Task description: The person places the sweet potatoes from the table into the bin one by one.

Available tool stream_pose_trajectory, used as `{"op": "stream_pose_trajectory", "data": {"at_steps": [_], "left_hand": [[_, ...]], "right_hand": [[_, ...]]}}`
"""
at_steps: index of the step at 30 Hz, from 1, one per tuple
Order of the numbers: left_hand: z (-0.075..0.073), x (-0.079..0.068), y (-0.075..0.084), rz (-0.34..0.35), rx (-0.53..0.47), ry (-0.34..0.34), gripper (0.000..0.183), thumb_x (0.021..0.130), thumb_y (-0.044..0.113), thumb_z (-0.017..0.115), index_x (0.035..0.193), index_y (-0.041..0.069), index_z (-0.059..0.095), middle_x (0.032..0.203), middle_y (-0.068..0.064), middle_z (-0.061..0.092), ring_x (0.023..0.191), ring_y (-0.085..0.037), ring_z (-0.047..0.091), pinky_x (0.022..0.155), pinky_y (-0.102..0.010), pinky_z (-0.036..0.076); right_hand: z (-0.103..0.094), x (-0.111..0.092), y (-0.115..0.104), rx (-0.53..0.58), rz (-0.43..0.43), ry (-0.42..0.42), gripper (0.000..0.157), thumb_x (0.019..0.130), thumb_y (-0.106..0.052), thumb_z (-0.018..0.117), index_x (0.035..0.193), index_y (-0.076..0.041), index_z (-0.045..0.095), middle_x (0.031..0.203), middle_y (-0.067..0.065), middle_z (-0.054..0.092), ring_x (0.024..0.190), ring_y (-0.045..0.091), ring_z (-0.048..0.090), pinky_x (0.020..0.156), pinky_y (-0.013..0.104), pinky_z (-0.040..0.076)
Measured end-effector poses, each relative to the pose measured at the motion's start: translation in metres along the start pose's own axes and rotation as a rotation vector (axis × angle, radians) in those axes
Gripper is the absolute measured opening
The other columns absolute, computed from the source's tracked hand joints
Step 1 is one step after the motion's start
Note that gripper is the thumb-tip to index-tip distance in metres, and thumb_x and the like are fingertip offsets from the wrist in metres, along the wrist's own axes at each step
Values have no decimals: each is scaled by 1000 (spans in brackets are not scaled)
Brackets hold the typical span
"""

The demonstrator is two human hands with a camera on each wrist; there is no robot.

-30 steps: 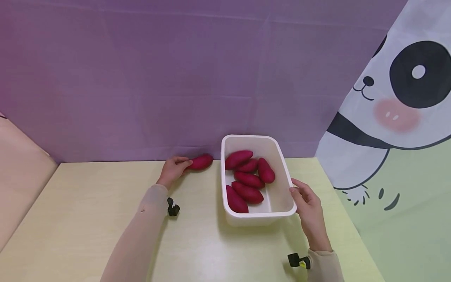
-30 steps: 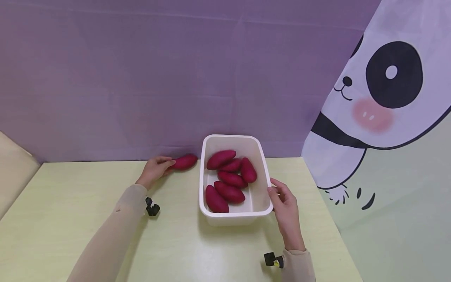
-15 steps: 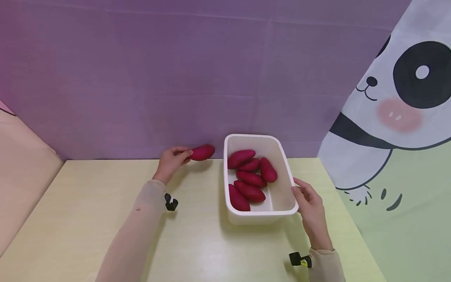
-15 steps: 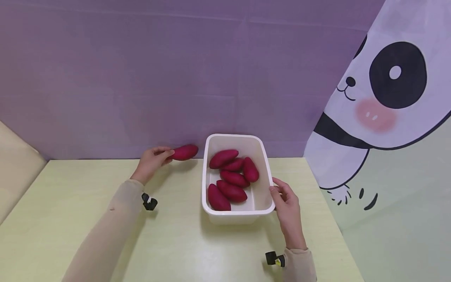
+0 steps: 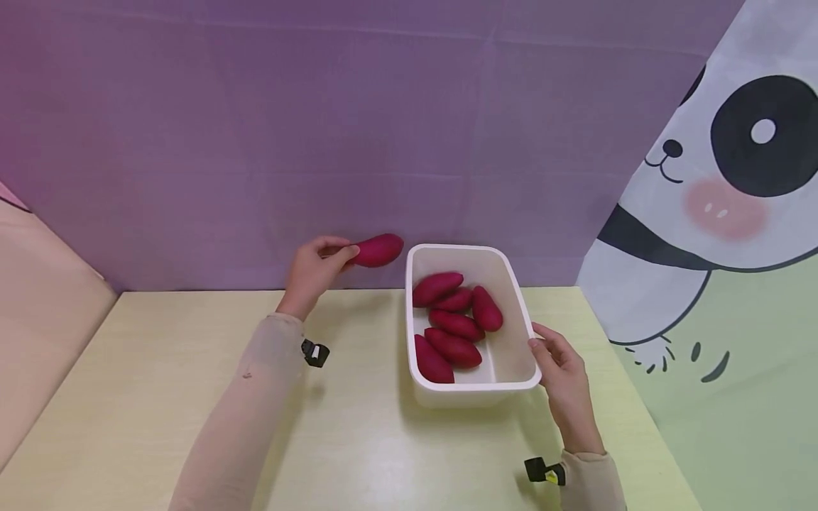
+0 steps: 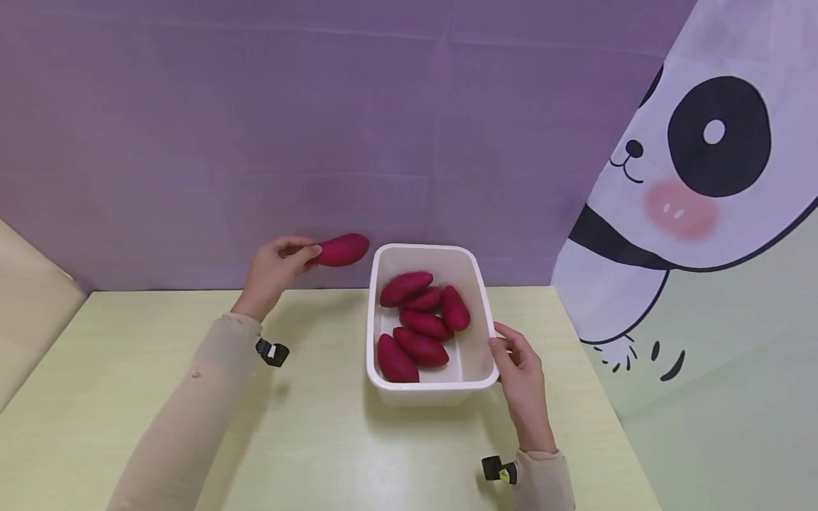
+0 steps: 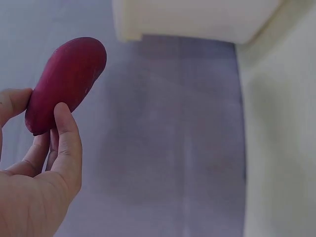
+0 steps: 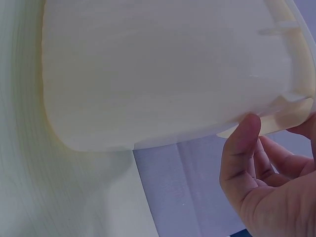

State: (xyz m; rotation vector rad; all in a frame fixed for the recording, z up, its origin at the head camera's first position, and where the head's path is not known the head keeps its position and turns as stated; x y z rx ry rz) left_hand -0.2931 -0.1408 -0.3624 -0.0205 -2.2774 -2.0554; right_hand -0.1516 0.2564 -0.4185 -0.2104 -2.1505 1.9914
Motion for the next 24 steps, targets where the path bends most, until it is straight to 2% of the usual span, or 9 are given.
{"op": "stream_pose_trajectory", "data": {"at_steps": [3, 7, 11, 16, 21, 24], "left_hand": [[10, -2, 15, 49, 0, -19, 38, 89, 27, 78, 117, 3, 68, 112, -14, 64, 101, -36, 68, 85, -33, 56], [30, -2, 35, 109, 29, -49, 35, 89, 24, 78, 114, 2, 69, 108, -13, 67, 95, -30, 70, 82, -31, 57], [53, -1, 56, 181, 143, -62, 27, 88, 24, 77, 107, 6, 72, 99, -8, 71, 87, -19, 70, 77, -31, 57], [87, -3, 79, 289, 281, -85, 21, 85, 25, 77, 100, 9, 74, 92, -2, 71, 88, -19, 67, 76, -33, 54], [122, -7, 94, 308, 359, -151, 22, 85, 27, 74, 101, 12, 73, 93, 3, 69, 89, -15, 64, 77, -30, 53], [142, -7, 96, 322, 397, -186, 23, 86, 26, 72, 104, 11, 72, 94, 1, 67, 88, -15, 62, 76, -28, 52]], "right_hand": [[-1, 0, 0, -5, 1, 3, 38, 102, -16, 59, 137, -1, 57, 103, 2, 66, 89, 19, 66, 71, 29, 58], [-3, 0, 0, -15, 1, 8, 37, 102, -16, 59, 137, -1, 57, 103, 3, 66, 90, 19, 66, 71, 30, 58], [-3, 0, 1, -12, 6, 5, 38, 103, -17, 59, 137, -1, 57, 102, 1, 66, 89, 18, 66, 71, 29, 58], [-2, -1, 1, -16, 14, 6, 38, 102, -17, 59, 137, -2, 57, 102, 1, 65, 90, 20, 65, 72, 31, 58], [-2, -1, 0, -18, 11, -2, 38, 102, -19, 60, 137, -4, 58, 107, 8, 64, 93, 24, 65, 74, 31, 58], [-1, -1, 0, -13, 7, -6, 38, 102, -19, 60, 137, -5, 59, 109, 12, 64, 94, 25, 65, 74, 31, 58]]}}
Point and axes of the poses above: each hand's wrist, its own x-axis towards the middle knuckle, its own z-axis out of the palm, y = z × x, the point moved 5 cm from there along x, towards the middle knuckle
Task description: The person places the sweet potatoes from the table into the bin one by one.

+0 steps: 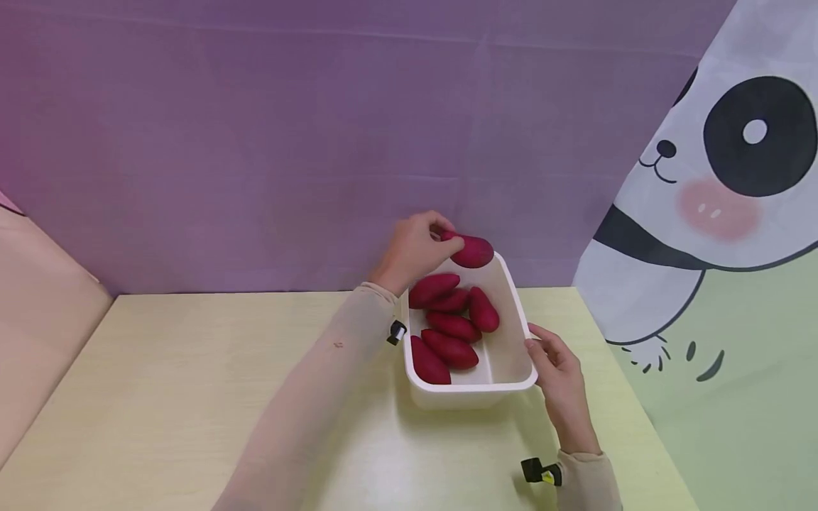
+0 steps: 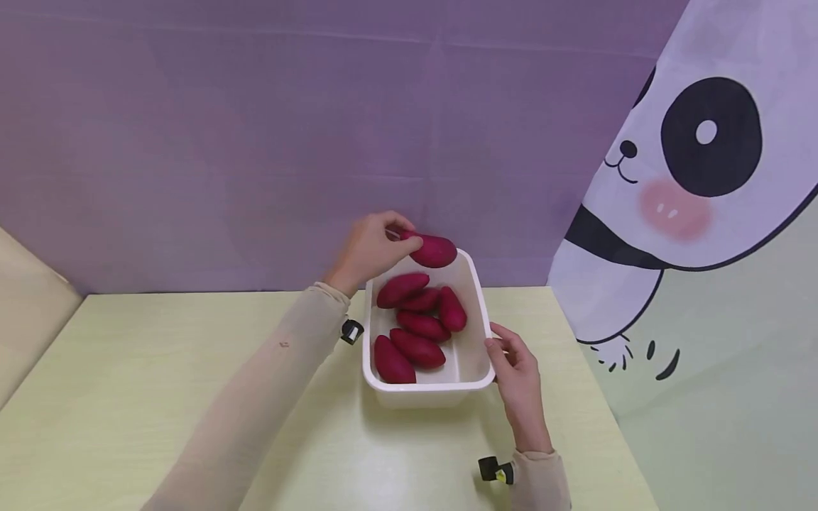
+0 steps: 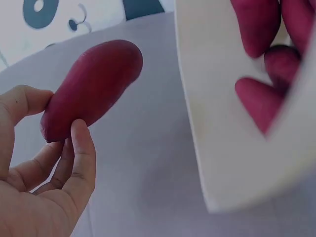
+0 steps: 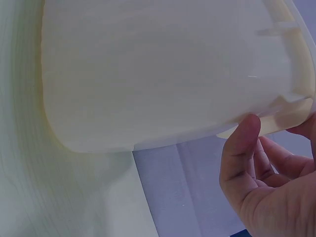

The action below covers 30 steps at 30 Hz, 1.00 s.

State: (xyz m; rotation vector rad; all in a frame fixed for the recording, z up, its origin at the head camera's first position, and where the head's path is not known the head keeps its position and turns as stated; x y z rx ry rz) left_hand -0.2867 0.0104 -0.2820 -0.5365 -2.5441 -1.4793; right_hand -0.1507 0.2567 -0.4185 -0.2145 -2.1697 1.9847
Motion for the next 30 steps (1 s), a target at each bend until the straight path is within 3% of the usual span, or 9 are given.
{"op": "stream_pose_trajectory", "data": {"at_steps": [9, 15, 26, 30], "left_hand": [[49, 8, -6, 54, 280, -95, 14, 87, 17, 68, 96, 6, 71, 89, -4, 63, 88, -20, 57, 74, -27, 48], [73, 1, -21, 18, 459, -167, 12, 92, 19, 64, 88, 7, 61, 88, -6, 56, 84, -21, 56, 74, -30, 49], [82, -3, -32, 22, 566, -160, 18, 92, 18, 64, 102, 3, 63, 101, -12, 60, 94, -26, 59, 84, -35, 51], [81, -4, -33, 10, 549, -152, 16, 93, 19, 63, 99, 4, 64, 98, -10, 61, 93, -26, 60, 82, -35, 51]], "right_hand": [[8, 1, 1, 21, -8, -11, 36, 102, -17, 59, 136, -4, 59, 106, 10, 64, 91, 23, 65, 72, 31, 58], [12, -1, 1, 16, -6, -20, 36, 103, -17, 59, 136, -5, 59, 108, 12, 64, 91, 22, 66, 72, 31, 58], [13, 1, -1, 19, -12, -25, 36, 103, -16, 58, 136, -4, 58, 105, 8, 65, 91, 24, 66, 71, 31, 59], [14, 1, 0, 25, -3, -31, 37, 103, -16, 59, 137, -3, 58, 106, 9, 65, 92, 24, 66, 72, 31, 59]]}}
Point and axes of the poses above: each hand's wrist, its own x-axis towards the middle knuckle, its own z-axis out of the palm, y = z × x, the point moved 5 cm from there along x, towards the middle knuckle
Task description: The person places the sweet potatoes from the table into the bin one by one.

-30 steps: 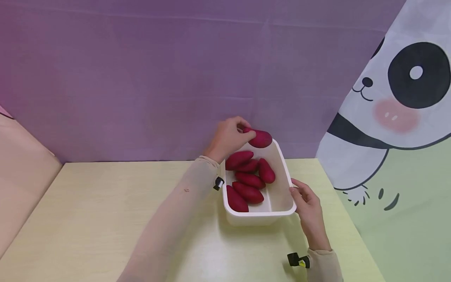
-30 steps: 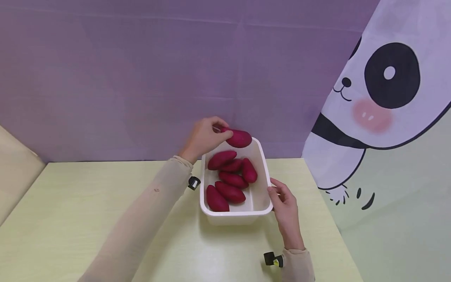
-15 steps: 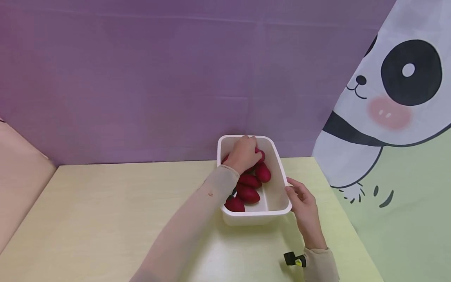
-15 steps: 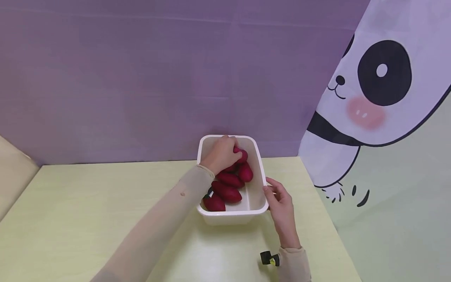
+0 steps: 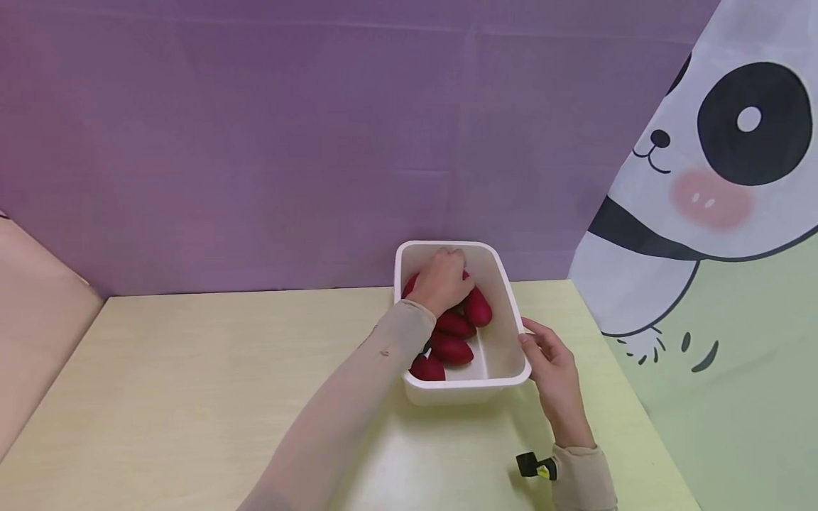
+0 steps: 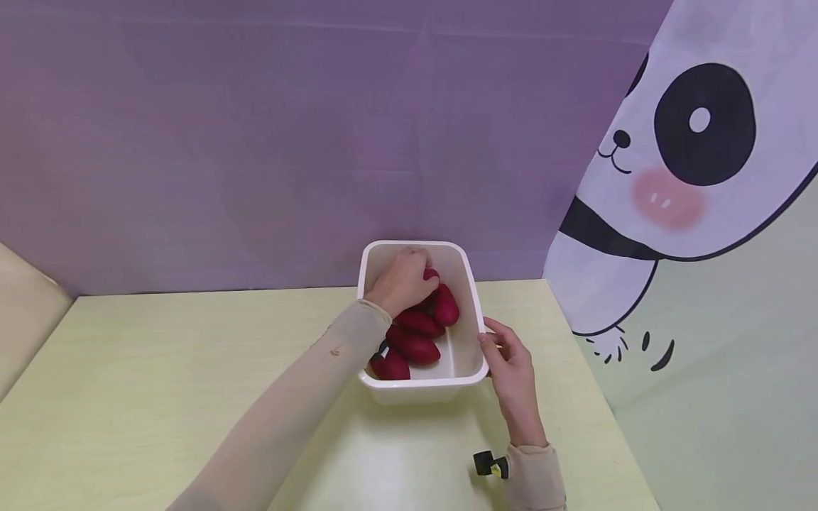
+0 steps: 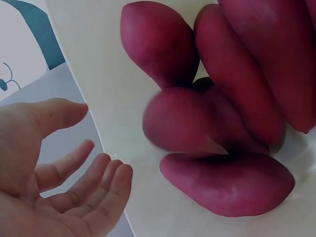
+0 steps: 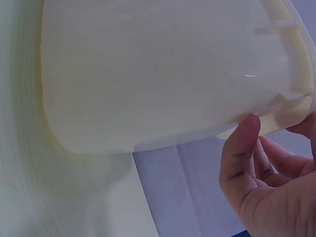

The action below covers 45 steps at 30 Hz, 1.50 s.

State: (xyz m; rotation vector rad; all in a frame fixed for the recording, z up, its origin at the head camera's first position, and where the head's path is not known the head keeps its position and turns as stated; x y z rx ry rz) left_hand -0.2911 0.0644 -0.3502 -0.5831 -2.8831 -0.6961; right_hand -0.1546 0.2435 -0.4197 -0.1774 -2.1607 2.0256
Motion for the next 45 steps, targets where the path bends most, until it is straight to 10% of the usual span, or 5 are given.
{"op": "stream_pose_trajectory", "data": {"at_steps": [9, 19, 28, 39, 45], "left_hand": [[-19, -2, 2, -21, -374, -34, 25, 92, 22, 64, 111, 6, 69, 104, -7, 68, 97, -20, 61, 88, -29, 48], [-57, -20, 3, 0, -496, 18, 28, 93, 27, 68, 113, 7, 69, 106, -5, 69, 98, -17, 65, 87, -27, 50], [-73, -60, -29, -22, -498, 58, 24, 93, 26, 70, 112, 11, 71, 105, -1, 70, 94, -17, 68, 86, -29, 52], [-89, -130, -63, -52, -479, 100, 28, 94, 24, 70, 116, 7, 69, 112, -5, 68, 98, -22, 67, 84, -35, 55], [-82, -176, -72, -71, -423, 121, 29, 92, 22, 73, 118, 10, 68, 112, 0, 67, 99, -21, 66, 83, -35, 55]], "right_hand": [[-1, 0, 1, -18, 15, 10, 36, 103, -17, 59, 137, -5, 59, 109, 11, 64, 95, 27, 66, 74, 33, 59], [-1, 6, 2, -25, 1, -2, 37, 102, -18, 61, 136, -4, 59, 108, 13, 64, 91, 25, 67, 72, 33, 59], [-6, 3, -2, -185, -68, 39, 34, 100, -23, 64, 129, -6, 65, 113, 20, 66, 72, 16, 61, 56, 27, 52], [-6, -15, -34, -611, -465, 238, 15, 94, -10, 70, 107, -2, 72, 91, 9, 65, 63, 10, 52, 55, 16, 41], [14, -41, -57, -645, -695, 197, 18, 85, 4, 76, 102, -3, 73, 85, 3, 62, 59, 7, 43, 52, 16, 36]]}}
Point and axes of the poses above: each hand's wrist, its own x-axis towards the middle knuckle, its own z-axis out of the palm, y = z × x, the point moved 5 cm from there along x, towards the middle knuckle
